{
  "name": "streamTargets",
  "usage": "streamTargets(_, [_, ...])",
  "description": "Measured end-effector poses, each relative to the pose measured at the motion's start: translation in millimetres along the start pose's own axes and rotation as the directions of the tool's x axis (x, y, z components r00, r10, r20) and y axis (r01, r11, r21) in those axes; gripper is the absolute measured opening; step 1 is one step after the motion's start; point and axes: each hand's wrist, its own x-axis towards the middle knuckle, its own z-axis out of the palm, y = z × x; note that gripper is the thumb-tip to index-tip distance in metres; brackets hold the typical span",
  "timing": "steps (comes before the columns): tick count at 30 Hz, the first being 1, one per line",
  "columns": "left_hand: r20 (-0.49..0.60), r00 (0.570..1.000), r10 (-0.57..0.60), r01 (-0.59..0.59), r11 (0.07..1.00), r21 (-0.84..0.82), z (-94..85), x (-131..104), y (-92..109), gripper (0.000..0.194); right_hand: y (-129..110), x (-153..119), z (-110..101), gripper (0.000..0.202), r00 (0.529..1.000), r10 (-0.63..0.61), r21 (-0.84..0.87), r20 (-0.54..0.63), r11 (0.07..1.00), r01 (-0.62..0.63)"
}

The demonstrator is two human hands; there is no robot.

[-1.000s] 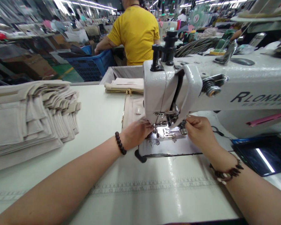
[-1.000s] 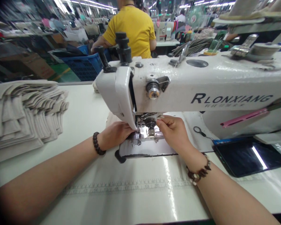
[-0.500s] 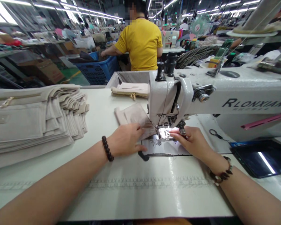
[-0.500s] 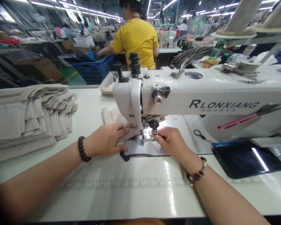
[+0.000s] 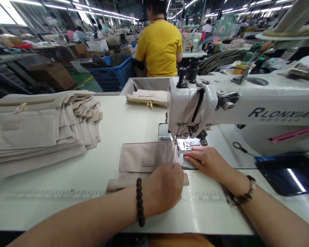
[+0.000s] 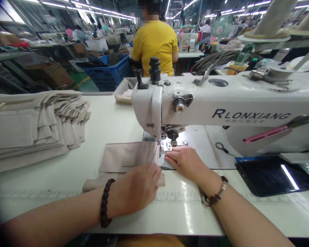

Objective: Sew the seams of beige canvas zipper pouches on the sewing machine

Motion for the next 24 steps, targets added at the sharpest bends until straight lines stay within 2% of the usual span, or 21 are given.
streamTargets(5, [-0.031, 0.998, 0.046, -0.045, 0.998, 0.041, 1.4, -6, -3, 0.016, -2, 0, -2, 0.028, 0.999, -0.042, -0.007, 0.005, 0.999, 0.042])
streamTargets(8, [-0.188, 0.981, 0.044, -0.040, 0.999, 0.028, -4.7, -14, -11, 0.025, -5, -3, -7, 0.035, 0.994, -0.098, 0.036, -0.047, 0.994, 0.099])
streamTargets(10, [-0.331, 0.944, 0.000, -0.008, 1.000, -0.024, -10.7, -19, -15, 0.028, -11, -6, -10, 0.051, 0.976, -0.166, 0.088, -0.139, 0.980, 0.179])
streamTargets(12, [-0.412, 0.911, -0.021, -0.001, 0.999, -0.053, -15.4, -21, -16, 0.027, -19, -9, -11, 0.063, 0.944, -0.230, 0.072, -0.235, 0.965, 0.253])
streamTargets(13, [-0.422, 0.906, -0.010, -0.013, 0.999, -0.051, -16.8, -20, -14, 0.026, -22, -11, -11, 0.058, 0.928, -0.258, 0.029, -0.269, 0.961, 0.276])
streamTargets(15, [-0.407, 0.913, 0.010, -0.017, 1.000, -0.014, -17.7, -18, -10, 0.023, -29, -14, -9, 0.035, 0.896, -0.316, -0.090, -0.312, 0.949, 0.303])
streamTargets(17, [-0.393, 0.919, -0.035, 0.050, 0.998, 0.028, -17.0, -16, -6, 0.023, -33, -16, -8, 0.017, 0.869, -0.372, -0.183, -0.325, 0.927, 0.328])
streamTargets(19, [-0.404, 0.913, -0.064, 0.100, 0.993, 0.069, -15.7, -16, -5, 0.025, -35, -17, -8, 0.013, 0.858, -0.406, -0.226, -0.315, 0.910, 0.348])
streamTargets(20, [-0.414, 0.909, -0.040, 0.087, 0.992, 0.093, -14.9, -16, -6, 0.027, -36, -17, -9, 0.013, 0.858, -0.412, -0.238, -0.305, 0.906, 0.350])
streamTargets(24, [-0.403, 0.903, 0.147, -0.074, 0.979, 0.191, -11.0, -19, -13, 0.029, -38, -19, -12, 0.014, 0.862, -0.447, -0.260, -0.238, 0.885, 0.387])
